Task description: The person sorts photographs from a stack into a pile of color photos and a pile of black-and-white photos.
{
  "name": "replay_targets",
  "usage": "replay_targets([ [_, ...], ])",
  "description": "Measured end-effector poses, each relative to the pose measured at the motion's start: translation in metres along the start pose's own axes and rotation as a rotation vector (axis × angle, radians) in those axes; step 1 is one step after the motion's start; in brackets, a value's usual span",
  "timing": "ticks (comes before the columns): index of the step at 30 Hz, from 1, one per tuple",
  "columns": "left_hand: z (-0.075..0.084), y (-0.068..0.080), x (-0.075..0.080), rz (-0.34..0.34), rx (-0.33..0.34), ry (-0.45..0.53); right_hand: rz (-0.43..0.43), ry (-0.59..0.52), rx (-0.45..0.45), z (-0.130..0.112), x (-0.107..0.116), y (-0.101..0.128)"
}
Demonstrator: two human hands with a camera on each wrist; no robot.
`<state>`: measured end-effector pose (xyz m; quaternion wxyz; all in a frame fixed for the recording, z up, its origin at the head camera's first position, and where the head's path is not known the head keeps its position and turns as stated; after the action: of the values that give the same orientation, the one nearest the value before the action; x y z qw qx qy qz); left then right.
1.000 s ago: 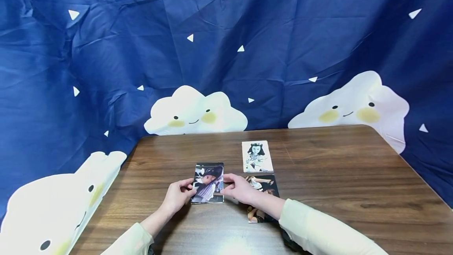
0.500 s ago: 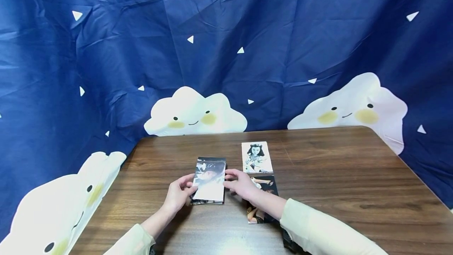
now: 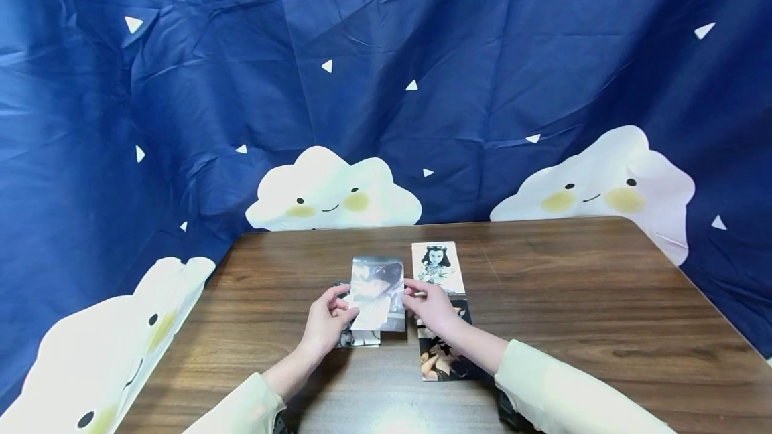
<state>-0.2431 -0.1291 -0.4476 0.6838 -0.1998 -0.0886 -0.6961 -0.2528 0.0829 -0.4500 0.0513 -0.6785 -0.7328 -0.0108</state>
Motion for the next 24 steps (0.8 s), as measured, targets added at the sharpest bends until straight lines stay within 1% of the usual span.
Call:
replay_targets([
  [2,0.004,-0.002,-0.006,-0.009,-0.03,-0.005,0.017,0.012,0.026,-0.002,0.008,-0.001],
  [3,0.002,-0.003,-0.009,-0.011,-0.048,-0.012,0.025,0.011,0.03,-0.002,0.012,-0.001],
  [4,0.004,-0.004,-0.012,-0.017,-0.063,-0.022,0.032,0.01,0.032,-0.003,0.016,-0.001],
  [6,0.009,-0.003,-0.019,-0.042,-0.095,-0.031,0.049,0.012,0.037,-0.004,0.025,-0.001],
  [8,0.014,-0.003,-0.027,-0.077,-0.111,-0.028,0.058,0.02,0.036,-0.006,0.033,0.0],
  [13,0.025,0.0,-0.047,-0.177,-0.118,0.027,0.054,0.028,0.032,-0.007,0.056,0.004],
  [18,0.033,0.003,-0.063,-0.242,-0.124,0.038,0.03,0.064,0.067,-0.006,0.075,0.014],
  [21,0.034,0.005,-0.073,-0.279,-0.136,0.034,0.021,0.094,0.084,-0.004,0.085,0.021],
  [24,0.032,0.007,-0.083,-0.314,-0.128,0.025,0.008,0.11,0.074,0.001,0.092,0.028],
])
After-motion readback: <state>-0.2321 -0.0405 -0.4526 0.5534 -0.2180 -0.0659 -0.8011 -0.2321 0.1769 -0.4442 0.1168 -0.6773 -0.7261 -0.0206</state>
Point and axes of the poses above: each hand's wrist, its own y-axis away from the middle knuckle, its own x-axis out of the back of the hand, z = x × y, the point moved 5 cm from there along -y, towards the middle knuckle, and after that the axes turned 8 degrees about -y, right-handed, at the moved point
